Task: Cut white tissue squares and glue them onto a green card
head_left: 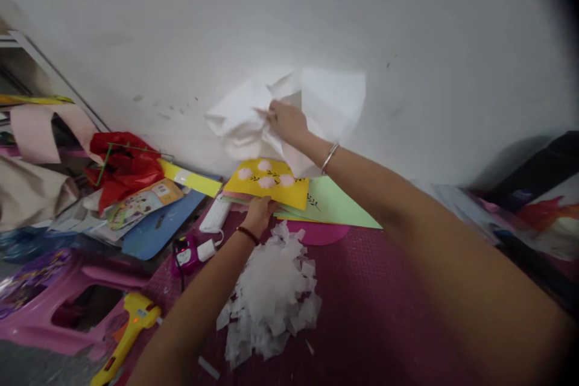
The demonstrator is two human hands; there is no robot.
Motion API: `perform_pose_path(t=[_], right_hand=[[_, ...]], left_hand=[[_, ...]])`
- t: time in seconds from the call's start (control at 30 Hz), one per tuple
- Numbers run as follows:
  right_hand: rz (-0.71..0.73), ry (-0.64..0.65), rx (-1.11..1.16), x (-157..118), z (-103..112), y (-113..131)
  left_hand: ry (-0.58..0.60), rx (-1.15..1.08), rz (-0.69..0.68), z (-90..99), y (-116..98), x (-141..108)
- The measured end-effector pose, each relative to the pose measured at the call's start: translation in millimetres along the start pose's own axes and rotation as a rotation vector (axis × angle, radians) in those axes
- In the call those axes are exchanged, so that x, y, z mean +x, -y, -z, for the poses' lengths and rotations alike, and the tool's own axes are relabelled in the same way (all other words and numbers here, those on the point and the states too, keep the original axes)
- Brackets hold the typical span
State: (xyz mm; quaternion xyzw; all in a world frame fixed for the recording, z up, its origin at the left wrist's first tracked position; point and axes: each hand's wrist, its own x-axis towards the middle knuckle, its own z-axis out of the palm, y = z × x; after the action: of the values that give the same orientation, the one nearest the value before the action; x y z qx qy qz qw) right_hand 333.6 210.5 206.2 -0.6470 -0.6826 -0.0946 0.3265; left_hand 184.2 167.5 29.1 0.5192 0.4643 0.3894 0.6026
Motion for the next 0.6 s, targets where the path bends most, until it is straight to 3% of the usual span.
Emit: perform_pose_path(t=[0.1,0.2,0.3,0.4,0.47,0.6], right_hand=[[0.031,0.213,0.002,-41.8,-38.4,-19.6],[0.024,0.320,0.011,-68.3,-64.0,-36.6],[0.015,0.373,0.026,-77.8,-73.6,-46.3],[0.015,0.402,0.041,-76.8,-66.5,-47.8],[0.016,0.412,0.050,-73.0,-52.1,-47.6],[-0.040,0.378,0.050,-76.4,-0.8,-56.8]], left_hand=[[0.008,-0.045,0.068,8.8,1.0,-26.7],[0.036,-0.068,0.126,16.7,-1.2,-61.6],[0.092,-0.060,0.168,22.0,-1.6,-99.2],[0.232,0.069,0.180,25.9,0.9,-127.6],[0.340,0.313,0.058,27.0,2.0,-136.1],[0.465,0.916,-0.473,14.9,1.3,-130.5]])
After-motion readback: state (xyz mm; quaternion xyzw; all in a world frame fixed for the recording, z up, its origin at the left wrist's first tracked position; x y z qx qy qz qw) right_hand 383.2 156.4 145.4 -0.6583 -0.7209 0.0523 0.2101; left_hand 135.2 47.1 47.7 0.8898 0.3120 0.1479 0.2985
